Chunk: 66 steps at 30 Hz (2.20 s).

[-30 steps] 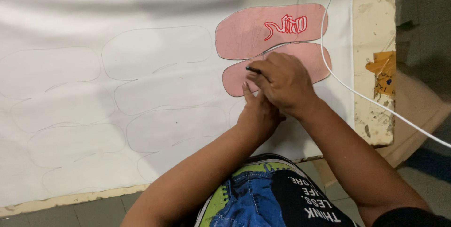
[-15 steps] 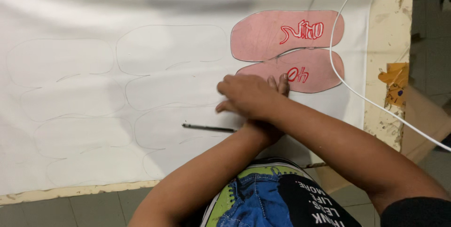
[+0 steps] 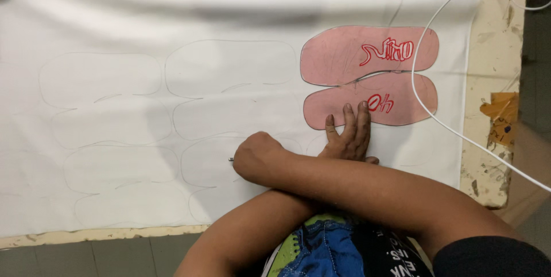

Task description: The person places pink insole-shaped templates on a large sheet of white paper and traces around them with a marker, writing size labels on the templates. They reposition the templates, roll and reposition the paper, and continue tracing additional insole outlines.

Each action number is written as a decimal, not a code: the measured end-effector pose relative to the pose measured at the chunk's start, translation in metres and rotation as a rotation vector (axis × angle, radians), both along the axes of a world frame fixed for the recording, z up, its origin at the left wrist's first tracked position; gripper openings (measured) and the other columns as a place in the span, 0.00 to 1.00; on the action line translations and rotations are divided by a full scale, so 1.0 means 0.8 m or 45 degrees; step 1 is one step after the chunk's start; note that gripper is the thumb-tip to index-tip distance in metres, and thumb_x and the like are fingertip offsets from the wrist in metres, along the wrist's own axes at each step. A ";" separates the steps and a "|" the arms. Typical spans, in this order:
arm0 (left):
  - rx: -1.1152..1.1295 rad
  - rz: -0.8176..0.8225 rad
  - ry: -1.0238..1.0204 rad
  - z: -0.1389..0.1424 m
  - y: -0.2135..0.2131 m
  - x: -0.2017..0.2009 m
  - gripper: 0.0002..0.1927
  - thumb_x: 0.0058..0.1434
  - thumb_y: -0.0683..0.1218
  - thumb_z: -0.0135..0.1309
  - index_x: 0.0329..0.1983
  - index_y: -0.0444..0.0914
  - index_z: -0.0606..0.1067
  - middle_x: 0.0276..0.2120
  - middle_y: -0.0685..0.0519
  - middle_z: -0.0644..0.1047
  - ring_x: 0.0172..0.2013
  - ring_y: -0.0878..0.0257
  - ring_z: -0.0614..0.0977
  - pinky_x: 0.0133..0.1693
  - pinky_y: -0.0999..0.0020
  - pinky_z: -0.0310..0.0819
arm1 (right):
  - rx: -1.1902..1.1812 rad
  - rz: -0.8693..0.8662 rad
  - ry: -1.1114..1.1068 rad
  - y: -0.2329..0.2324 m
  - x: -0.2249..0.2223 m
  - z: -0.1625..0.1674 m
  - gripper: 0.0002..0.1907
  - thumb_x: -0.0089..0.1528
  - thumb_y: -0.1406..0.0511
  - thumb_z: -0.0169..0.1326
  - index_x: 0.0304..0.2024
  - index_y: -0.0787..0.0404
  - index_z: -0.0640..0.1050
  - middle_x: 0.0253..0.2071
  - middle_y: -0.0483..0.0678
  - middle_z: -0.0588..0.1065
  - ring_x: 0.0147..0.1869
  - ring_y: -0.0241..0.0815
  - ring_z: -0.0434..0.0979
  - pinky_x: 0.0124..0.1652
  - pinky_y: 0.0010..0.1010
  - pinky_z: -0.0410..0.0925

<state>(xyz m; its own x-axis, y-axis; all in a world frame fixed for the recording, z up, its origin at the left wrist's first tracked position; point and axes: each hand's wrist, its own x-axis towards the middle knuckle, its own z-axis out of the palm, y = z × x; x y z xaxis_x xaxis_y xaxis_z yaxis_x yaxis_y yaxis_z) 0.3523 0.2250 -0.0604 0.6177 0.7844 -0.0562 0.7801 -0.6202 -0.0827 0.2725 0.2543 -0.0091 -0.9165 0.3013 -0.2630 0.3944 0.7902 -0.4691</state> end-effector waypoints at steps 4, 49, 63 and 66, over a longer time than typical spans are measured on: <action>0.079 -0.003 -0.013 -0.013 -0.003 0.001 0.44 0.67 0.67 0.42 0.71 0.27 0.62 0.73 0.29 0.55 0.68 0.31 0.61 0.49 0.29 0.71 | -0.127 -0.533 0.171 0.056 0.030 0.031 0.09 0.59 0.66 0.51 0.41 0.64 0.75 0.33 0.59 0.77 0.29 0.61 0.80 0.29 0.53 0.72; -0.464 0.023 -0.307 0.007 0.003 0.002 0.41 0.59 0.67 0.48 0.69 0.40 0.63 0.69 0.46 0.64 0.69 0.45 0.58 0.61 0.22 0.49 | -0.137 -1.175 0.522 0.094 0.185 0.035 0.09 0.65 0.60 0.56 0.39 0.59 0.80 0.36 0.47 0.80 0.38 0.47 0.82 0.39 0.36 0.73; -0.340 0.019 -0.335 0.027 0.011 -0.001 0.47 0.54 0.68 0.54 0.71 0.37 0.63 0.68 0.45 0.62 0.67 0.45 0.58 0.53 0.18 0.62 | 0.149 -0.968 0.391 0.111 0.213 0.039 0.09 0.66 0.61 0.57 0.40 0.61 0.77 0.34 0.51 0.78 0.37 0.53 0.79 0.37 0.42 0.71; -0.356 0.014 -0.342 0.015 0.009 0.001 0.44 0.56 0.68 0.54 0.70 0.40 0.64 0.69 0.45 0.62 0.68 0.45 0.59 0.55 0.18 0.61 | 0.135 -0.892 0.466 0.120 0.193 0.031 0.10 0.66 0.61 0.57 0.39 0.61 0.76 0.33 0.52 0.77 0.37 0.55 0.78 0.36 0.43 0.70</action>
